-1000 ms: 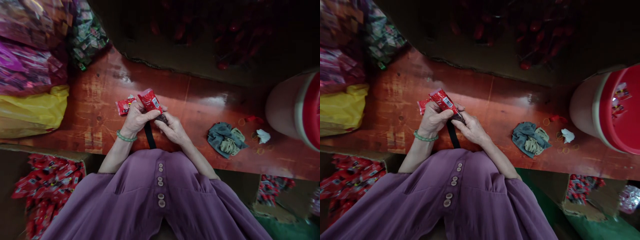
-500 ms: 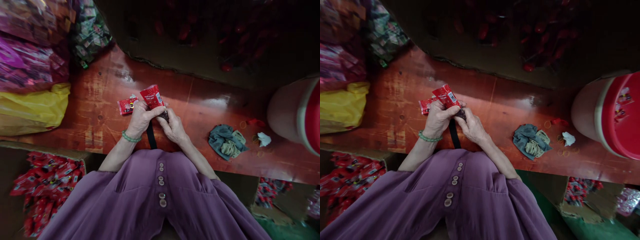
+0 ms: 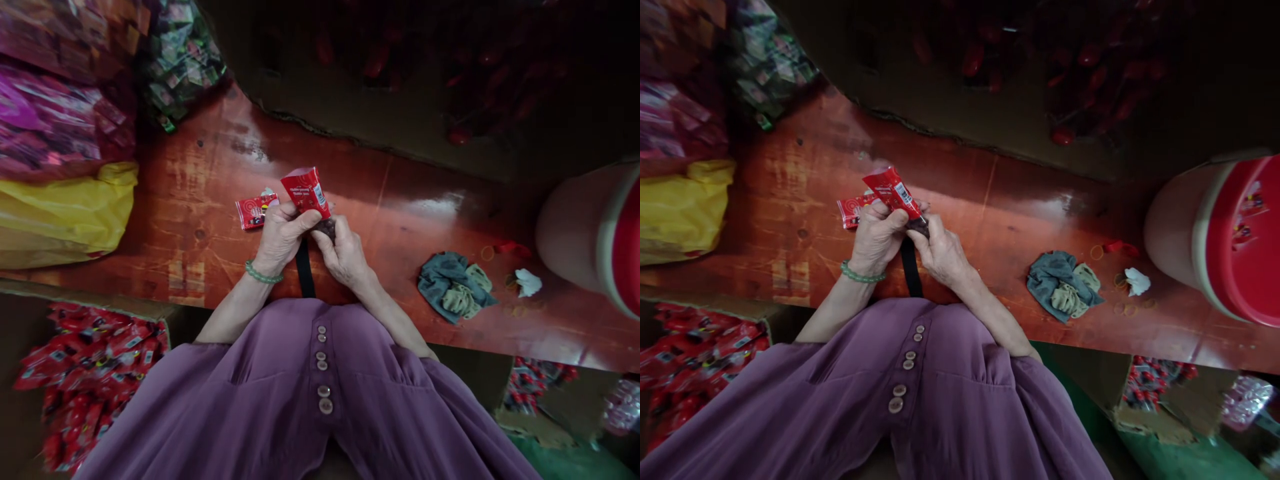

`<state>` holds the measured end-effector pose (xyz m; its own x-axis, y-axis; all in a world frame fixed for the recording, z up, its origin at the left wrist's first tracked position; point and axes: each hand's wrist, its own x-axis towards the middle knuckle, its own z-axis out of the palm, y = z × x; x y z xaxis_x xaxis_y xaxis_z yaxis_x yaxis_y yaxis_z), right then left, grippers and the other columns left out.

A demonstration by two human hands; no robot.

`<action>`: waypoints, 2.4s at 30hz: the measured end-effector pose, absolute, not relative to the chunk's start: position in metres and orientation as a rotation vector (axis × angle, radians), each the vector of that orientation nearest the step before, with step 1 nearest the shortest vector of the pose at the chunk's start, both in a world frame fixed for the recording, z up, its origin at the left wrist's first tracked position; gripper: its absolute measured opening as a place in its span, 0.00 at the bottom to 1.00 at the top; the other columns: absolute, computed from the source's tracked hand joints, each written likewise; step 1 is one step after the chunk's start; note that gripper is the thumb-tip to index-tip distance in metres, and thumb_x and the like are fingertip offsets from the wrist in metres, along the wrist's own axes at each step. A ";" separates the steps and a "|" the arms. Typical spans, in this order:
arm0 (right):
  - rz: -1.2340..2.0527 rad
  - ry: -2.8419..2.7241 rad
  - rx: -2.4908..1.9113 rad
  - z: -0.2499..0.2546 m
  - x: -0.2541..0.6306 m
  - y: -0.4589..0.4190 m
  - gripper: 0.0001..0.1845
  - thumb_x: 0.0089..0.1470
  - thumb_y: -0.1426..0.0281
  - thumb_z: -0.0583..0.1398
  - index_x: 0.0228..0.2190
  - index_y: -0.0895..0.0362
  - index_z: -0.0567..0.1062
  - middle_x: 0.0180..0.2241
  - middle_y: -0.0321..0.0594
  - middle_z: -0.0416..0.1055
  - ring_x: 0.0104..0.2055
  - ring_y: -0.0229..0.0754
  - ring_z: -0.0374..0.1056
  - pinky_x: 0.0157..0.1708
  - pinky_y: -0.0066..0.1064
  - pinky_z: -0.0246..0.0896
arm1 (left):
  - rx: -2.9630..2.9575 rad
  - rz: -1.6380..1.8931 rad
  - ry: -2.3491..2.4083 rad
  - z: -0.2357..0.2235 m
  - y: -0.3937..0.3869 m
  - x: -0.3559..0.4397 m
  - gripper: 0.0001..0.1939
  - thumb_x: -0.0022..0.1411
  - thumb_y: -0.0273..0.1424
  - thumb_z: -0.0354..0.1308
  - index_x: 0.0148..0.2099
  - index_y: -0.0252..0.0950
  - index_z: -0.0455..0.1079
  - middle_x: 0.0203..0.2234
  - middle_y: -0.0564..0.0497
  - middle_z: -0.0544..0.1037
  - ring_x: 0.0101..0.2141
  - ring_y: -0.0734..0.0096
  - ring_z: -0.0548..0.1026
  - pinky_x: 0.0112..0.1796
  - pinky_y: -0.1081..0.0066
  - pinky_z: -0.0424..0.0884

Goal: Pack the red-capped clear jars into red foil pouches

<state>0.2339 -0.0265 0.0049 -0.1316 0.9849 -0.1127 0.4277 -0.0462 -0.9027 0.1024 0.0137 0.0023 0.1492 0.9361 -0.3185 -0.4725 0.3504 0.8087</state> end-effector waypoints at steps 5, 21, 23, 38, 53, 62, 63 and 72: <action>1.389 -1.528 -1.355 0.004 0.234 -0.025 0.10 0.64 0.59 0.54 0.38 0.52 0.64 0.26 0.31 0.62 0.25 0.36 0.59 0.28 0.30 0.59 | 0.615 1.101 0.965 0.000 0.013 0.104 0.21 0.42 0.47 0.75 0.31 0.37 0.79 0.27 0.50 0.83 0.32 0.66 0.81 0.38 0.67 0.78; 1.647 -1.336 -1.130 0.000 0.241 -0.018 0.16 0.65 0.54 0.53 0.45 0.53 0.66 0.25 0.28 0.60 0.21 0.32 0.56 0.23 0.27 0.58 | 0.662 0.998 0.905 0.000 0.013 0.097 0.21 0.48 0.49 0.71 0.34 0.36 0.79 0.31 0.47 0.84 0.30 0.63 0.82 0.31 0.66 0.80; 1.579 -1.404 -1.225 0.004 0.240 -0.017 0.16 0.65 0.56 0.53 0.46 0.53 0.67 0.26 0.30 0.62 0.24 0.34 0.59 0.26 0.28 0.61 | 0.678 1.023 0.919 0.001 0.014 0.097 0.20 0.49 0.49 0.71 0.34 0.37 0.79 0.31 0.48 0.84 0.33 0.63 0.82 0.35 0.66 0.80; 1.445 -1.552 -1.343 0.015 0.234 -0.015 0.13 0.64 0.58 0.54 0.46 0.52 0.67 0.31 0.35 0.66 0.31 0.39 0.64 0.34 0.32 0.65 | 0.613 1.104 0.916 0.000 0.017 0.095 0.22 0.42 0.48 0.74 0.32 0.36 0.78 0.30 0.46 0.83 0.41 0.55 0.82 0.42 0.59 0.79; 1.600 -1.363 -1.139 0.010 0.239 -0.014 0.16 0.67 0.57 0.52 0.34 0.55 0.69 0.28 0.32 0.68 0.26 0.32 0.66 0.34 0.29 0.64 | 0.609 1.058 0.868 0.004 0.014 0.098 0.22 0.46 0.49 0.72 0.36 0.38 0.77 0.29 0.50 0.81 0.16 0.77 0.70 0.17 0.72 0.70; 1.303 -1.526 -1.332 0.014 0.238 -0.022 0.15 0.67 0.57 0.51 0.37 0.55 0.68 0.27 0.33 0.68 0.24 0.33 0.63 0.30 0.29 0.62 | 0.709 1.048 0.774 -0.004 0.014 0.094 0.18 0.51 0.46 0.71 0.34 0.36 0.79 0.30 0.48 0.83 0.21 0.72 0.76 0.25 0.69 0.78; 1.371 -1.466 -1.295 0.013 0.238 -0.021 0.16 0.67 0.56 0.51 0.36 0.55 0.68 0.27 0.32 0.67 0.23 0.31 0.62 0.29 0.27 0.62 | 0.715 1.029 0.750 -0.003 0.013 0.094 0.18 0.52 0.46 0.70 0.34 0.35 0.79 0.29 0.48 0.82 0.19 0.73 0.75 0.24 0.68 0.78; 1.679 -1.122 -1.071 -0.002 0.239 -0.018 0.20 0.64 0.52 0.54 0.33 0.56 0.68 0.26 0.30 0.68 0.20 0.28 0.61 0.24 0.24 0.59 | 0.732 0.924 0.718 -0.001 0.012 0.095 0.19 0.57 0.46 0.66 0.40 0.34 0.78 0.19 0.52 0.78 0.17 0.70 0.75 0.21 0.69 0.75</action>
